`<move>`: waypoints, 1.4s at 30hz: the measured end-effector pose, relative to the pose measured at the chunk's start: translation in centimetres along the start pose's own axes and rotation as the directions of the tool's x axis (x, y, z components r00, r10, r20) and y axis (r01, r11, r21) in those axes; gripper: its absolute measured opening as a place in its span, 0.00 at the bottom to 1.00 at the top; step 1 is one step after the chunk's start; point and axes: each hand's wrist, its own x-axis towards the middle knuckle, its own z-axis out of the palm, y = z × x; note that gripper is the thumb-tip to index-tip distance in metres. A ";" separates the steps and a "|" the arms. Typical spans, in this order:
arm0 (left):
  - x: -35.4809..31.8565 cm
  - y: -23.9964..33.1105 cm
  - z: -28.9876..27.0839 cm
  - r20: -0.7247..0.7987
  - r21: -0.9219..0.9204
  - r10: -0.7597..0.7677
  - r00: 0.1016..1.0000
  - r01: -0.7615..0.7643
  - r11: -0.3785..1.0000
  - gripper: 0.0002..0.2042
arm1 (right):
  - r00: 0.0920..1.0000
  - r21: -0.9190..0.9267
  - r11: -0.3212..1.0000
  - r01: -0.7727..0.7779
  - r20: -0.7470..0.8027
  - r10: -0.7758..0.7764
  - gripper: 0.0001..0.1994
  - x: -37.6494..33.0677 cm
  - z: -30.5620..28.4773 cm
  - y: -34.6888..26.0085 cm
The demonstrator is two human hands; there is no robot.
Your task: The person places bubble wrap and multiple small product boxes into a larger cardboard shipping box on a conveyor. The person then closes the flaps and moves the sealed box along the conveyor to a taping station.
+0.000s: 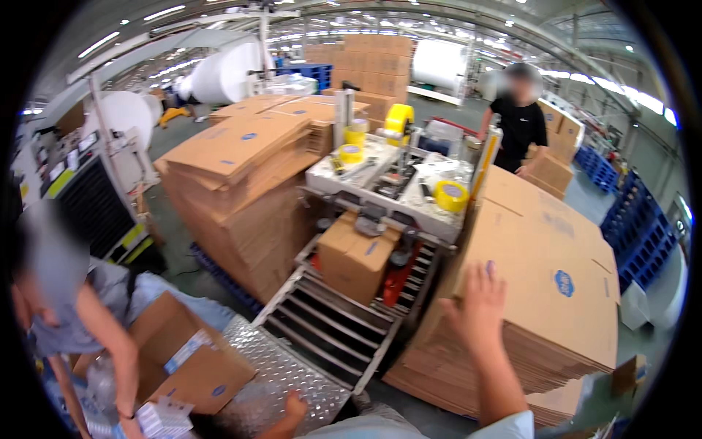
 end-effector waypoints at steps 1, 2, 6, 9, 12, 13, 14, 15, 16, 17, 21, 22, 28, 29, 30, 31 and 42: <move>-0.5 0.7 -0.9 0.054 -0.054 -0.037 0.998 0.040 0.998 0.18 | 0.996 -0.025 1.000 -0.002 0.090 0.004 0.33 -1.0 0.2 2.1; -0.6 1.6 -1.6 0.112 -0.114 -0.055 0.992 0.068 0.991 0.17 | 0.996 -0.038 0.998 0.057 -0.061 -0.059 0.29 -2.7 2.0 5.3; -3.7 -1.2 -4.8 -0.116 -0.216 0.086 0.989 -0.110 0.970 0.15 | 0.977 0.179 0.981 0.074 -0.211 -0.035 0.18 -3.9 -0.9 2.1; -4.5 -0.9 -6.8 -0.172 -0.247 0.097 0.980 -0.138 0.959 0.16 | 0.912 0.132 0.991 0.037 -0.410 0.020 0.16 -2.5 -5.4 2.9; -4.9 1.6 -11.1 -0.276 -0.235 0.178 0.945 -0.245 0.941 0.16 | 0.712 -0.215 0.912 0.351 -0.571 -0.408 0.12 -0.6 -15.9 -3.1; -4.9 2.3 -12.6 -0.334 -0.206 0.222 0.916 -0.300 0.931 0.19 | 0.594 -0.245 0.840 0.484 -0.613 -0.522 0.11 -0.8 -18.3 -5.9; -5.1 2.9 -14.3 -0.387 -0.166 0.259 0.885 -0.343 0.924 0.22 | 0.457 -0.273 0.747 0.606 -0.649 -0.608 0.10 -1.1 -20.1 -9.0; -5.3 4.5 -16.9 -0.434 -0.114 0.300 0.849 -0.382 0.917 0.26 | 0.327 -0.241 0.624 0.744 -0.683 -0.654 0.08 -1.1 -21.7 -11.8; -5.0 7.7 -18.9 -0.467 -0.090 0.365 0.805 -0.454 0.886 0.30 | 0.298 -0.170 0.522 0.836 -0.657 -0.692 0.07 -1.0 -23.4 -13.3; -5.0 10.2 -21.3 -0.502 -0.085 0.346 0.793 -0.444 0.892 0.34 | 0.289 -0.055 0.420 0.906 -0.645 -0.708 0.07 -0.1 -23.9 -14.2; -8.1 16.3 -28.7 -0.657 0.032 0.249 0.712 -0.304 0.952 0.34 | 0.384 0.477 -0.049 0.878 -0.760 -0.524 0.10 7.2 -18.1 -16.2; -8.7 15.2 -28.9 -0.652 -0.163 0.154 0.742 -0.336 0.928 0.29 | 0.571 0.672 -0.101 0.734 -0.691 -0.443 0.10 8.9 -15.0 -15.5; -15.1 11.7 -34.3 -0.688 0.352 0.196 0.699 0.085 0.932 0.14 | 0.922 0.917 0.136 0.374 -0.353 -0.157 0.17 6.5 7.9 -23.1; -16.1 11.3 -34.1 -0.639 0.386 0.066 0.766 0.245 0.889 0.15 | 0.847 0.844 0.187 0.503 -0.439 -0.299 0.20 3.5 6.8 -25.5; -15.5 11.5 -33.8 -0.583 0.417 -0.035 0.812 0.336 0.844 0.15 | 0.683 0.740 0.097 0.666 -0.552 -0.478 0.22 1.8 10.4 -26.8; -15.5 11.3 -34.0 -0.606 0.373 -0.048 0.794 0.337 0.865 0.16 | 0.458 0.648 0.000 0.761 -0.538 -0.708 0.27 -0.2 10.3 -28.0; -14.4 12.4 -38.0 -0.248 0.119 -0.415 0.875 0.453 0.884 0.26 | 0.537 0.777 -0.220 0.590 -0.581 -0.612 0.08 -3.3 11.3 -23.8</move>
